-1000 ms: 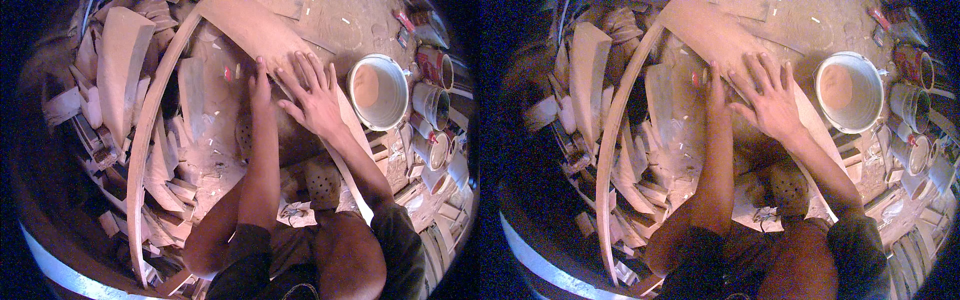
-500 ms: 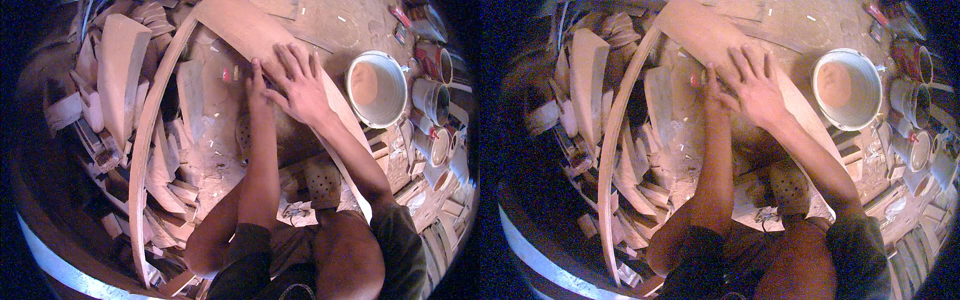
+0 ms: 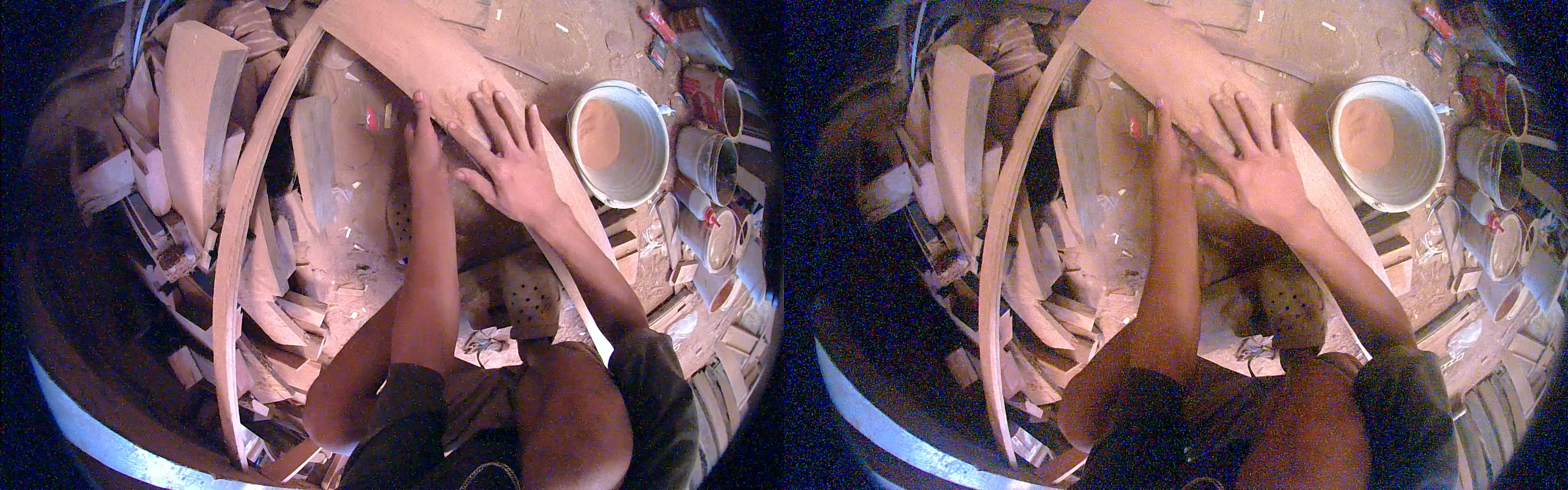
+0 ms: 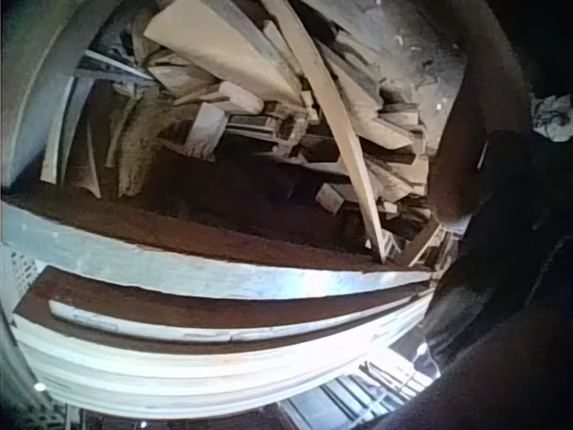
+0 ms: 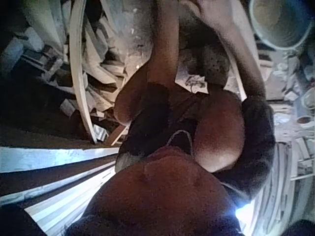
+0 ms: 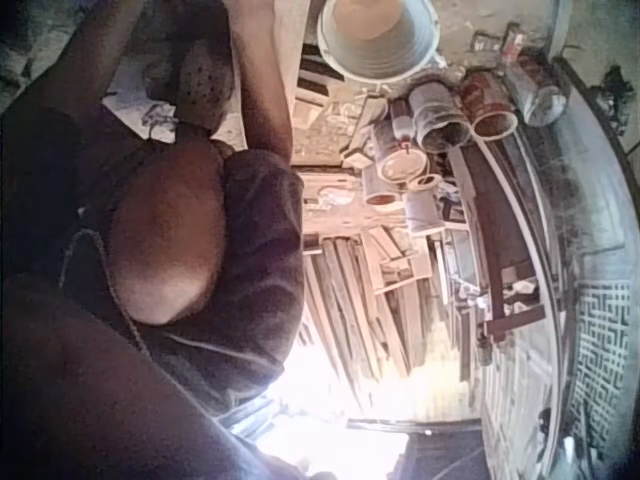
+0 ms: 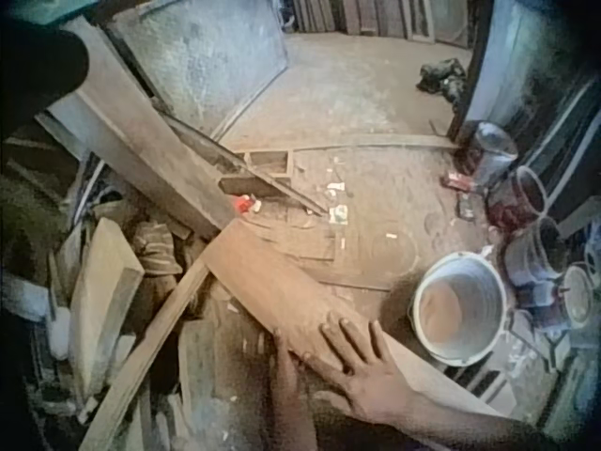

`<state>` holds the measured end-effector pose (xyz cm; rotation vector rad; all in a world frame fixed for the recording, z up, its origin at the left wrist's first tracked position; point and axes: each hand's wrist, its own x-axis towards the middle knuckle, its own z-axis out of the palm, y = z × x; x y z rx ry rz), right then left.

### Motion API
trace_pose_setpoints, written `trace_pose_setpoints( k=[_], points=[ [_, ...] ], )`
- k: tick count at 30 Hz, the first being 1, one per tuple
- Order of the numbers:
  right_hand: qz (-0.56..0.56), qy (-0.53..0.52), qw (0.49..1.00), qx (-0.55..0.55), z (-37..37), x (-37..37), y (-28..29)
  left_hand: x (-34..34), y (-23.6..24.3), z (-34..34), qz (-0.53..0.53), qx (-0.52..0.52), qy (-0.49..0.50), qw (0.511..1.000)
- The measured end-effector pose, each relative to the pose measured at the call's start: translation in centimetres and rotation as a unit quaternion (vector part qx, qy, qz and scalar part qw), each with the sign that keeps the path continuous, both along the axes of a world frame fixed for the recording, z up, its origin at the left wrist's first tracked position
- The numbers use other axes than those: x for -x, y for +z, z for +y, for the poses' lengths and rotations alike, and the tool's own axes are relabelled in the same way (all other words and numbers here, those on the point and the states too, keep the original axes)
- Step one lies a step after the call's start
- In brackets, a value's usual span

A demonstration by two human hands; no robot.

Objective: The person sits on the floor and repairs a long, curved wooden piece by applying glue to a gap and inserting a small wooden filler. They use a hammer to tap the filler into place and a scraper to smooth the surface.

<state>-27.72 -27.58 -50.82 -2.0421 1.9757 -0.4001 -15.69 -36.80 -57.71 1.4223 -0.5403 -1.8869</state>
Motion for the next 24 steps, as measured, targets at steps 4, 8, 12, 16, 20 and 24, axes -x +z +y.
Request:
trace_pose_setpoints(
  k=[4, 8, 12, 16, 20, 24],
  points=[
    [0.000, -0.015, 1.000, 0.012, -1.4, -1.3, -0.4, -0.8, -0.4, -0.4, 0.002, -0.037, 0.025, 0.999],
    [0.005, -0.031, 0.999, 0.032, -2.4, -0.8, 0.0, -0.3, 0.8, -0.1, 0.012, -0.006, 0.015, 1.000],
    [0.034, -0.058, 0.997, 0.041, -2.7, 0.0, -1.0, 0.5, 2.3, 0.3, -0.025, -0.012, 0.020, 0.999],
    [0.025, -0.030, 0.999, 0.025, -2.0, 0.0, -1.2, -0.2, 1.6, 0.0, -0.005, 0.010, 0.013, 1.000],
    [0.033, -0.020, 0.999, 0.006, -0.9, 0.0, -0.3, -0.3, 1.2, -0.2, -0.023, -0.007, 0.027, 0.999],
    [0.044, -0.010, 0.999, 0.002, -0.7, -0.3, -0.9, 0.2, 1.3, 0.2, 0.013, 0.007, 0.006, 1.000]
  ],
)
